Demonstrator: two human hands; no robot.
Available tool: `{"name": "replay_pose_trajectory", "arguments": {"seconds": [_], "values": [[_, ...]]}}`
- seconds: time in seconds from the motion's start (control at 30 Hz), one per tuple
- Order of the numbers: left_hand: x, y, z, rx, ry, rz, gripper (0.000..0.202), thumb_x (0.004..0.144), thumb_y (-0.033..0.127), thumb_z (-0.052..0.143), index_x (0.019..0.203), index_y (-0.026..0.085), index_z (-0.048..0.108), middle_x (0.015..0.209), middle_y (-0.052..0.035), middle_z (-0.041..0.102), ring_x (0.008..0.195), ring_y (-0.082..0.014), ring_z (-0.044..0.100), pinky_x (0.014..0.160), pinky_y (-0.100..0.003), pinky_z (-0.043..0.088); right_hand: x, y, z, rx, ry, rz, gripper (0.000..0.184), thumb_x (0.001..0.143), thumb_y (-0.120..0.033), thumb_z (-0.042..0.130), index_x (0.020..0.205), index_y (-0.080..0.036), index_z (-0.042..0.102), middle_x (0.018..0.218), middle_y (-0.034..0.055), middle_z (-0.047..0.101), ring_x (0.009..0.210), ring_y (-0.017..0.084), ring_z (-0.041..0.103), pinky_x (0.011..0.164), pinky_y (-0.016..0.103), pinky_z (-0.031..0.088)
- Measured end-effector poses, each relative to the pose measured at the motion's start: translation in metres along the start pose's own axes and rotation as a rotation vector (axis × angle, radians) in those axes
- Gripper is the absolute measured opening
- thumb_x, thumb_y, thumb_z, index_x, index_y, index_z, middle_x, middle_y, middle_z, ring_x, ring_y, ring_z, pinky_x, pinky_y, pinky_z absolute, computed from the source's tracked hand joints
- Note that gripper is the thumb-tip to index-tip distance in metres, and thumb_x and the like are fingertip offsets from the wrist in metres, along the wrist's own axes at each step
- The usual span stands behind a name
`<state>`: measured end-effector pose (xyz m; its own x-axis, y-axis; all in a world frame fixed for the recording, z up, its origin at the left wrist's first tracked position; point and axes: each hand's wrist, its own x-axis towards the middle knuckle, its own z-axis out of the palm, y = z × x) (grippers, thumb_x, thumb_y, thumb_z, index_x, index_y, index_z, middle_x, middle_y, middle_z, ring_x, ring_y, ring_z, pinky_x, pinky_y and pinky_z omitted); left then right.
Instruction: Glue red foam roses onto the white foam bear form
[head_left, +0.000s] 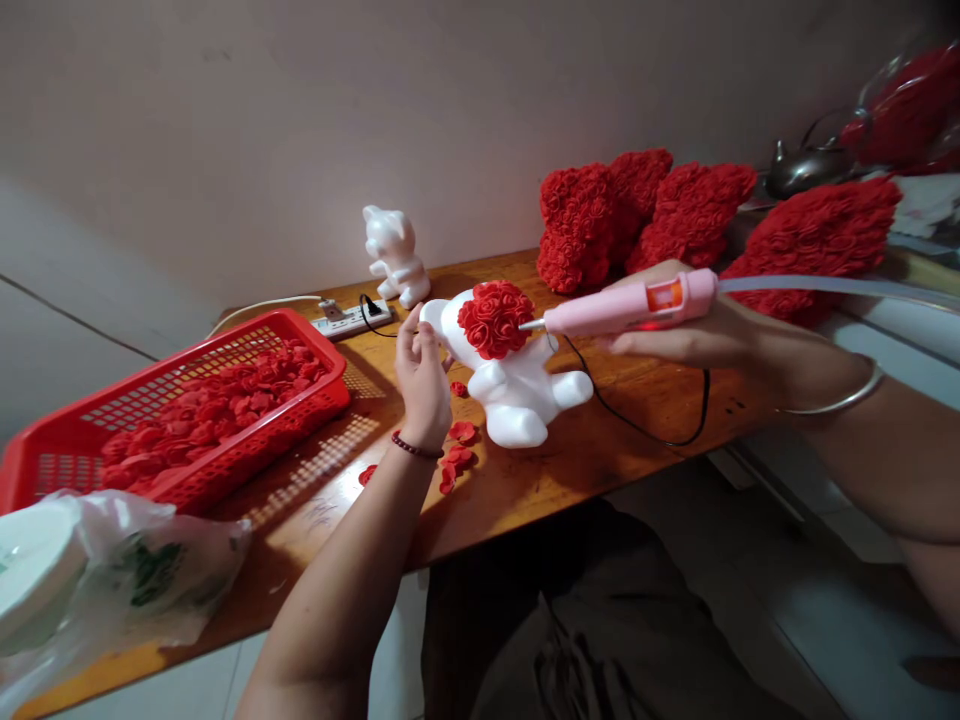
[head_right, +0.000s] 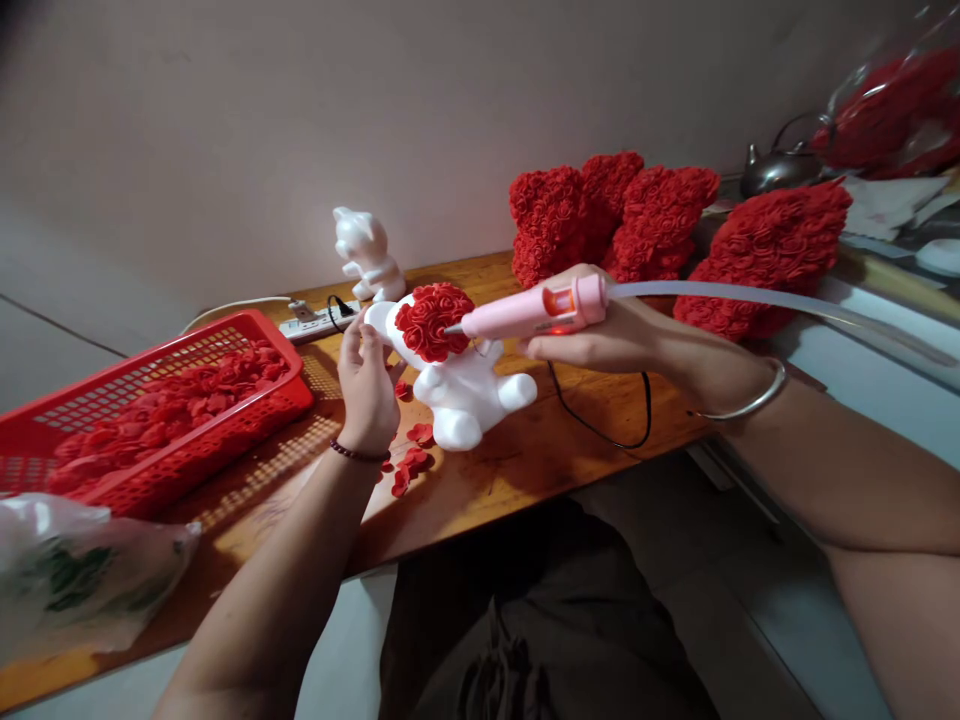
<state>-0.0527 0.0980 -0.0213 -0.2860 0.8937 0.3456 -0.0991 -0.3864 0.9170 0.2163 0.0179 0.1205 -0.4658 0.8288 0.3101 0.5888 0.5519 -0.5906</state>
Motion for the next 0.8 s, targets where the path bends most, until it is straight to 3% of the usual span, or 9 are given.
{"name": "replay_pose_trajectory", "arguments": {"seconds": [0.1,0.2,0.5,0.7,0.8], "values": [[0.000,-0.001,0.000,-0.050,-0.050,-0.050,0.054,0.093,0.069,0.054,0.132,0.032,0.058,0.132,-0.0092,0.067,0.116,-0.0225,0.069,0.084,-0.035,0.063,0.001,0.009,0.005,-0.020,-0.131,-0.007,0.016,0.079,-0.036,0.061,0.080,-0.023,0.071,0.074,0.0026,0.066,0.067,0.018,0.058,0.060,0.032,0.047],[-0.002,-0.001,0.002,-0.091,-0.067,-0.083,0.052,0.094,0.068,0.055,0.131,0.031,0.059,0.137,-0.0095,0.065,0.119,-0.0229,0.068,0.084,-0.033,0.064,0.003,0.015,0.013,-0.112,-0.143,0.004,0.018,0.077,-0.034,0.063,0.067,-0.020,0.062,0.061,0.0000,0.058,0.054,0.013,0.049,0.053,0.029,0.034],[-0.003,-0.001,0.005,-0.137,-0.058,-0.076,0.047,0.094,0.064,0.057,0.122,0.027,0.062,0.136,-0.0104,0.067,0.118,-0.0232,0.069,0.090,-0.036,0.063,0.005,0.002,0.028,-0.445,-0.064,0.000,0.024,0.074,-0.036,0.063,0.061,-0.021,0.050,0.063,0.0006,0.057,0.062,0.014,0.049,0.058,0.028,0.028],[-0.003,-0.003,0.004,-0.079,-0.092,-0.008,0.050,0.095,0.068,0.051,0.123,0.027,0.061,0.133,-0.0102,0.068,0.120,-0.0231,0.069,0.097,-0.038,0.061,0.007,-0.001,0.032,-0.542,-0.060,-0.014,0.026,0.073,-0.042,0.067,0.064,-0.021,0.054,0.068,0.0021,0.063,0.066,0.017,0.054,0.059,0.029,0.027],[-0.003,-0.001,0.005,-0.100,-0.075,-0.051,0.051,0.094,0.068,0.054,0.125,0.027,0.061,0.134,-0.0102,0.067,0.119,-0.0237,0.069,0.093,-0.038,0.062,0.007,-0.005,0.031,-0.588,-0.075,-0.018,0.024,0.072,-0.041,0.068,0.066,-0.020,0.056,0.069,0.0018,0.063,0.065,0.016,0.052,0.058,0.029,0.024]]}}
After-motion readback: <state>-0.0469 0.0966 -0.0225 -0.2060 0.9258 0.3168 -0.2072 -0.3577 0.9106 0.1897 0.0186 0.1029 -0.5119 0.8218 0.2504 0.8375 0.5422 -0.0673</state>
